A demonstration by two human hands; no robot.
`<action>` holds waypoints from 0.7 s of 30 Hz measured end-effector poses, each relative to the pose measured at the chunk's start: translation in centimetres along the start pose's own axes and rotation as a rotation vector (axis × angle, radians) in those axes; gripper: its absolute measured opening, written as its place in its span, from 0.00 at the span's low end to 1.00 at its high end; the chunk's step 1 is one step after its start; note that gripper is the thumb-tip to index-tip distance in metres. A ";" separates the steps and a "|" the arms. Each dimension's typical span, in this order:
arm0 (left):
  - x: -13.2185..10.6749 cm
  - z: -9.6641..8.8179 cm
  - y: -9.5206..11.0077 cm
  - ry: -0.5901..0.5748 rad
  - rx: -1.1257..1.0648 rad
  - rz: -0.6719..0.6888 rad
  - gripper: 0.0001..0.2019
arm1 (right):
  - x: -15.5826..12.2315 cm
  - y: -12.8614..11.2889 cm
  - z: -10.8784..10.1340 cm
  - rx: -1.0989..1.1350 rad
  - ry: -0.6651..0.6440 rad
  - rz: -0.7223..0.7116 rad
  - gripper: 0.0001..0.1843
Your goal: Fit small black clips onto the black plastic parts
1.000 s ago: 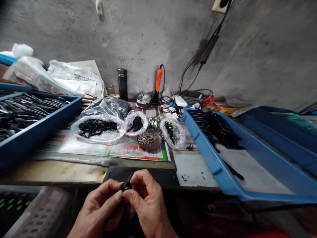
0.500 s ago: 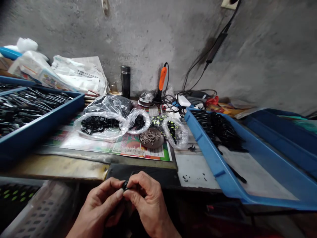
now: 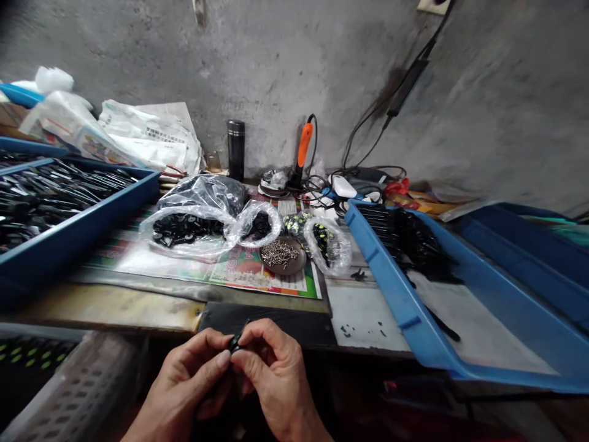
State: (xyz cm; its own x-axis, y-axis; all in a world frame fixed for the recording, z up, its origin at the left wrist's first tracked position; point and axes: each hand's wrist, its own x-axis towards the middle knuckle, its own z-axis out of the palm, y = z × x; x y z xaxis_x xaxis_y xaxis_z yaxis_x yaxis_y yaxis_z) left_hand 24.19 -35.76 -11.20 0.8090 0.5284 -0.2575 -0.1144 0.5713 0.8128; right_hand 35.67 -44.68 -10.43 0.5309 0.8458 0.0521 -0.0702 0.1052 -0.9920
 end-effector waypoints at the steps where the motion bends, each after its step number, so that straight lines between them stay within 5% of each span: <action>1: 0.0 0.0 0.0 -0.007 0.003 -0.002 0.18 | 0.0 0.0 0.1 0.011 0.010 0.001 0.12; 12: 0.2 -0.3 1.2 -0.028 0.050 -0.020 0.21 | 0.5 -0.1 -0.3 0.140 -0.024 0.099 0.21; 18: 0.1 -0.2 1.6 -0.047 0.121 -0.010 0.22 | 1.1 -1.2 -0.9 -0.009 -0.063 0.118 0.22; 21: -0.1 -0.1 1.4 -0.006 0.107 -0.016 0.22 | 1.0 -1.3 -0.9 -0.177 -0.008 -0.002 0.18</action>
State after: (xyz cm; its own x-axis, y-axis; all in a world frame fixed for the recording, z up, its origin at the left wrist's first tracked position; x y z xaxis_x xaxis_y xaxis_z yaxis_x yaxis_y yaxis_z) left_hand 23.93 -34.92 -10.07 0.8138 0.5157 -0.2678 -0.0394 0.5088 0.8600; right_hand 37.04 -44.42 -9.14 0.5237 0.8501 0.0546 0.0807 0.0142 -0.9966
